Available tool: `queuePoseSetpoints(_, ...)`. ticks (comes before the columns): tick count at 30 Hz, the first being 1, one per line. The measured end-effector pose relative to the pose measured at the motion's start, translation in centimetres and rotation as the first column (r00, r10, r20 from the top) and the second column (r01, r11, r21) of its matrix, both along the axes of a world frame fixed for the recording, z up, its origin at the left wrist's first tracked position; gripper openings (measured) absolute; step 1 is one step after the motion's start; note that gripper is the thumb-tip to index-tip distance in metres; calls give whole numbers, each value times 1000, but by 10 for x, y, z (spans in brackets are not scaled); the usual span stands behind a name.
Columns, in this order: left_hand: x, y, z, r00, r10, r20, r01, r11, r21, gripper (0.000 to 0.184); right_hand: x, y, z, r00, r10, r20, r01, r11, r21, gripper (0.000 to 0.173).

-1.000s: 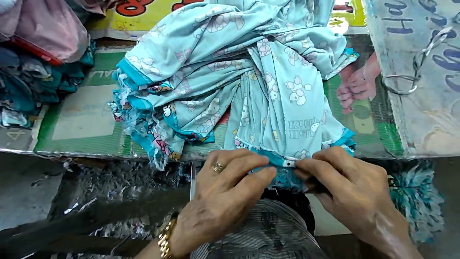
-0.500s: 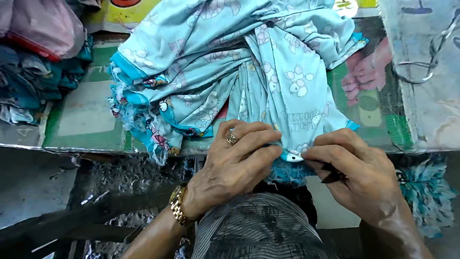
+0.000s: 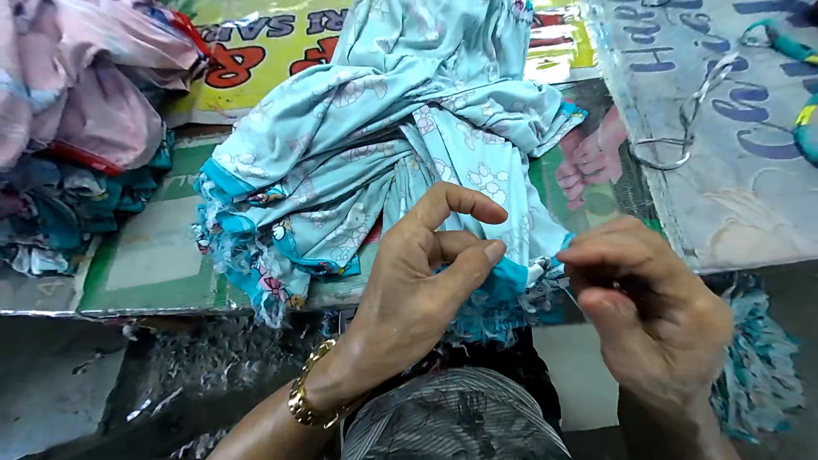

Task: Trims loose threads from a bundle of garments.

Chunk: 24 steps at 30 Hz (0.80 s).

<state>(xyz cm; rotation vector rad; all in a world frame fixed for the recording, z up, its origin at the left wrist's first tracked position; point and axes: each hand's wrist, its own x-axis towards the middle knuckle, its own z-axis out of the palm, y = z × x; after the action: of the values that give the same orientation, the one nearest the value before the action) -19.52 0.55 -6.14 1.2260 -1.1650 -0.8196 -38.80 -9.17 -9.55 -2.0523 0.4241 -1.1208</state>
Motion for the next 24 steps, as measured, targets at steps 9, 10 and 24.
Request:
queuePoseSetpoints(9,-18,3,-7,972,157,173,-112,964,-242,14,19,19,-9,996,-89,16,89,996,-10,32)
queuePoseSetpoints(10,-20,4,-11,962,167,217,-102,954,-281,13,21,21,-12,997,-77,29,76,996,42,28)
queuePoseSetpoints(24,6,13,-31,908,39,417,63,972,-228,13,19,25,-8,982,174,76,-187,955,232,27)
